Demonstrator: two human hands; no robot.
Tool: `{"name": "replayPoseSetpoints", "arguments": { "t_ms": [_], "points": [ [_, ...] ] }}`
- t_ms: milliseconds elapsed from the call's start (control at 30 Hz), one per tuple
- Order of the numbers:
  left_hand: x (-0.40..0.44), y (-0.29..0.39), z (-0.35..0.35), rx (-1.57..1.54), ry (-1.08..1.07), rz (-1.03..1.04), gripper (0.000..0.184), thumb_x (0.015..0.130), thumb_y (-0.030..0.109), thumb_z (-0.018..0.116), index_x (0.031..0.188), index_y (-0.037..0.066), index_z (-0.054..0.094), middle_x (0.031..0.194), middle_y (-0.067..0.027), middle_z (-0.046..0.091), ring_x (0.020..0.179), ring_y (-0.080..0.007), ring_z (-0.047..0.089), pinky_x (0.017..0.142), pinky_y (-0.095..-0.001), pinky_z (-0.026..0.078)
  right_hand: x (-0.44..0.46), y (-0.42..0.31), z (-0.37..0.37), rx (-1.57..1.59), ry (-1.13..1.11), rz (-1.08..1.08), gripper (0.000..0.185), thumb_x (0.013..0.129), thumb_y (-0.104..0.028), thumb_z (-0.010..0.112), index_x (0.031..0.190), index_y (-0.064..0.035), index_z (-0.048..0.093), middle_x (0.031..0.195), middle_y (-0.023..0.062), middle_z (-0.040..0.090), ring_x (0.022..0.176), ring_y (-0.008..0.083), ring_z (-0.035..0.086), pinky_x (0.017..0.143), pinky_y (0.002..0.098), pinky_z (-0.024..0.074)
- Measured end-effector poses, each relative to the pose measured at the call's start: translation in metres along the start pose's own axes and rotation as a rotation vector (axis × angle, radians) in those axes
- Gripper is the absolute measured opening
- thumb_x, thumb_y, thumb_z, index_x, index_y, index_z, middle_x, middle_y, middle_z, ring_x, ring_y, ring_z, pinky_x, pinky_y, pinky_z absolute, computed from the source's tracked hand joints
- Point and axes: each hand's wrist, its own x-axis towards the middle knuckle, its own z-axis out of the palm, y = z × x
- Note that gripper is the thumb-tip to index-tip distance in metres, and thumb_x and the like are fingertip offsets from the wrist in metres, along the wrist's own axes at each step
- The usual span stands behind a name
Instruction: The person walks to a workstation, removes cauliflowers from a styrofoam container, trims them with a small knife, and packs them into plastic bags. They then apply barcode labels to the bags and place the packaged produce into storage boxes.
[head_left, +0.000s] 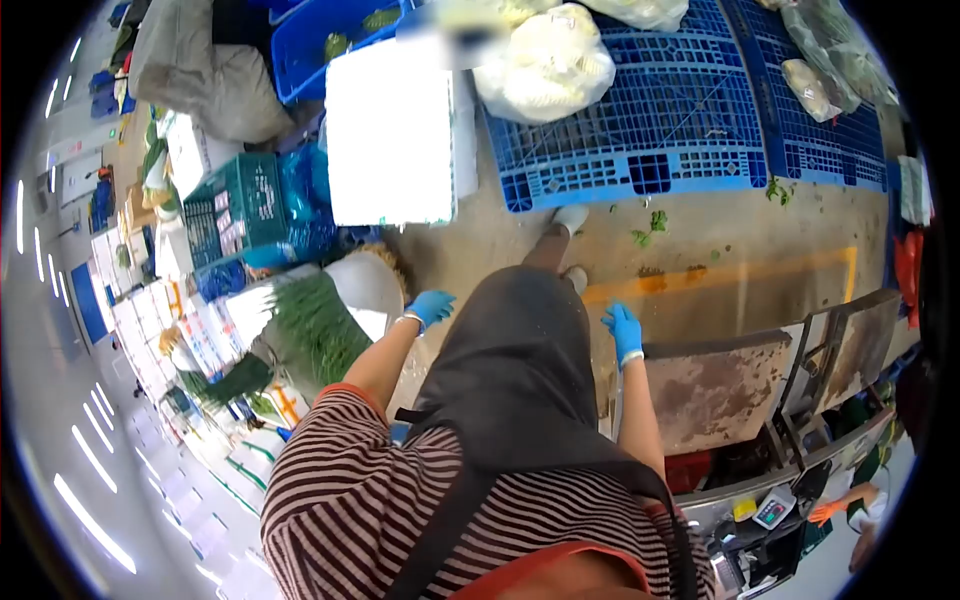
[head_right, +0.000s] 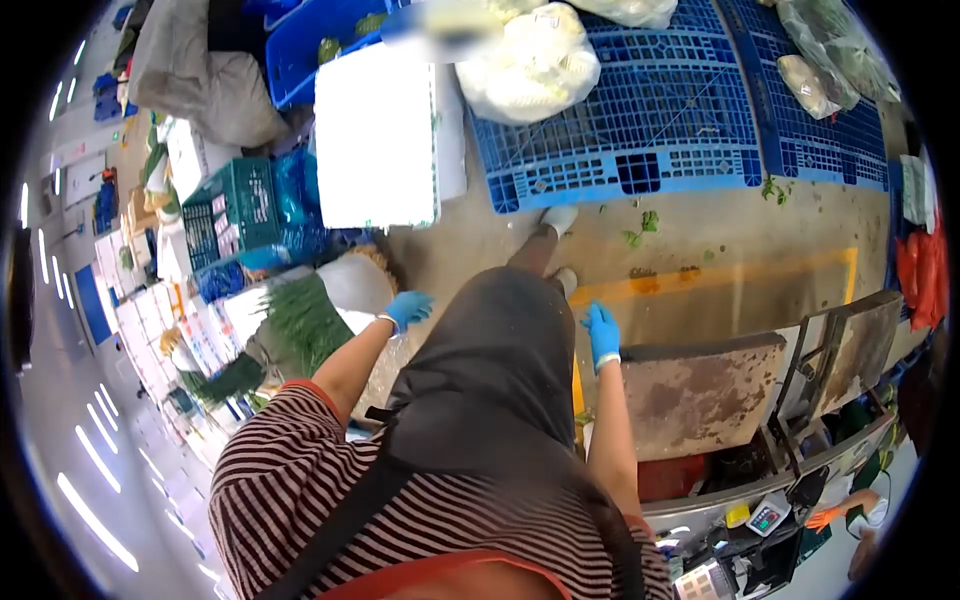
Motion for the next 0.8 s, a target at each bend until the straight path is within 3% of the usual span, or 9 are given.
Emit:
{"name": "replayPoseSetpoints", "arguments": {
  "t_ms": [167,300,333,500,567,633,700,767,800],
  "points": [
    [0.02,-0.075,-0.063,-0.516,0.069,0.096,0.023,0.09,0.031,0.059,0.103,0.014,0.065,0.092,-0.0069,0.067,0.072,-0.0176,0.06,0.062,-0.0302,0.047,0.008,0.034,0.049,-0.167,-0.123,-0.012,0.052,0.094,-0.041,0.055,0.131,-0.0052,0.055,0.117,0.0123,0.064,0.09,0.0199,0.064,0.08,0.0334,0.047],
    [0.024,-0.067,-0.115,-0.887,0.184,0.085,0.032,0.093,0.027,0.054,0.119,0.009,0.06,0.117,-0.0137,0.062,0.098,-0.0284,0.06,0.085,-0.0383,0.05,-0.001,0.019,0.102,-0.245,-0.161,-0.051,0.044,0.094,-0.028,0.056,0.128,0.0004,0.057,0.119,0.0141,0.064,0.095,0.021,0.065,0.082,0.0324,0.0521],
    [0.046,-0.073,-0.133,-0.952,0.188,0.111,0.04,0.094,0.03,0.053,0.128,0.008,0.052,0.134,-0.0166,0.052,0.113,-0.032,0.056,0.091,-0.0396,0.048,0.005,0.019,0.115,-0.282,-0.149,-0.044,0.043,0.095,-0.03,0.055,0.126,-0.0003,0.058,0.117,0.0132,0.064,0.098,0.0222,0.064,0.087,0.0336,0.0511],
    [0.16,-0.056,-0.185,-1.239,0.124,0.117,0.059,0.089,0.048,0.06,0.135,0.013,0.047,0.145,-0.0143,0.042,0.127,-0.0322,0.047,0.097,-0.0423,0.043,0.064,0.008,0.189,-0.426,-0.058,-0.027,0.043,0.093,-0.028,0.055,0.127,-0.0016,0.057,0.113,0.0139,0.065,0.098,0.023,0.064,0.086,0.0336,0.0509],
    [0.245,-0.063,-0.201,-1.277,-0.008,0.133,0.054,0.089,0.052,0.059,0.126,0.013,0.053,0.137,-0.0123,0.049,0.12,-0.0303,0.05,0.093,-0.0431,0.044,0.104,0.016,0.219,-0.545,-0.039,-0.04,0.043,0.093,-0.028,0.054,0.127,-0.0019,0.057,0.113,0.0148,0.066,0.098,0.0236,0.065,0.086,0.0345,0.0505],
    [0.29,-0.06,-0.215,-1.992,-0.594,-0.115,0.044,0.089,0.049,0.061,0.113,0.013,0.058,0.118,-0.0093,0.058,0.105,-0.0281,0.054,0.086,-0.0436,0.045,0.172,0.041,0.249,-0.801,-0.098,-0.057,0.045,0.093,-0.032,0.053,0.128,-0.0046,0.057,0.111,0.0158,0.066,0.094,0.0258,0.065,0.085,0.036,0.0504],
    [0.309,-0.033,-0.223,-2.045,-0.651,-0.123,0.031,0.09,0.042,0.061,0.103,0.014,0.061,0.104,-0.0063,0.063,0.092,-0.0247,0.057,0.081,-0.043,0.046,0.213,0.029,0.29,-0.808,-0.082,-0.04,0.047,0.092,-0.034,0.054,0.129,-0.0054,0.057,0.114,0.016,0.066,0.096,0.0275,0.064,0.085,0.0368,0.0494],
    [0.268,0.024,-0.225,-1.415,-0.201,0.08,0.017,0.092,0.031,0.059,0.098,0.015,0.061,0.093,-0.0033,0.066,0.079,-0.0199,0.06,0.077,-0.0416,0.048,0.235,-0.022,0.353,-0.763,-0.07,-0.021,0.051,0.091,-0.038,0.057,0.129,-0.0045,0.056,0.12,0.0154,0.064,0.1,0.0295,0.063,0.088,0.038,0.0478],
    [0.242,0.035,-0.234,-1.391,-0.245,0.144,0.017,0.092,0.031,0.06,0.094,0.014,0.061,0.086,-0.002,0.064,0.073,-0.0192,0.057,0.074,-0.0403,0.047,0.226,-0.062,0.387,-0.658,-0.079,-0.079,0.06,0.09,-0.042,0.058,0.134,-0.0022,0.052,0.127,0.0147,0.061,0.111,0.0284,0.06,0.093,0.0367,0.0461]
  ]
}}
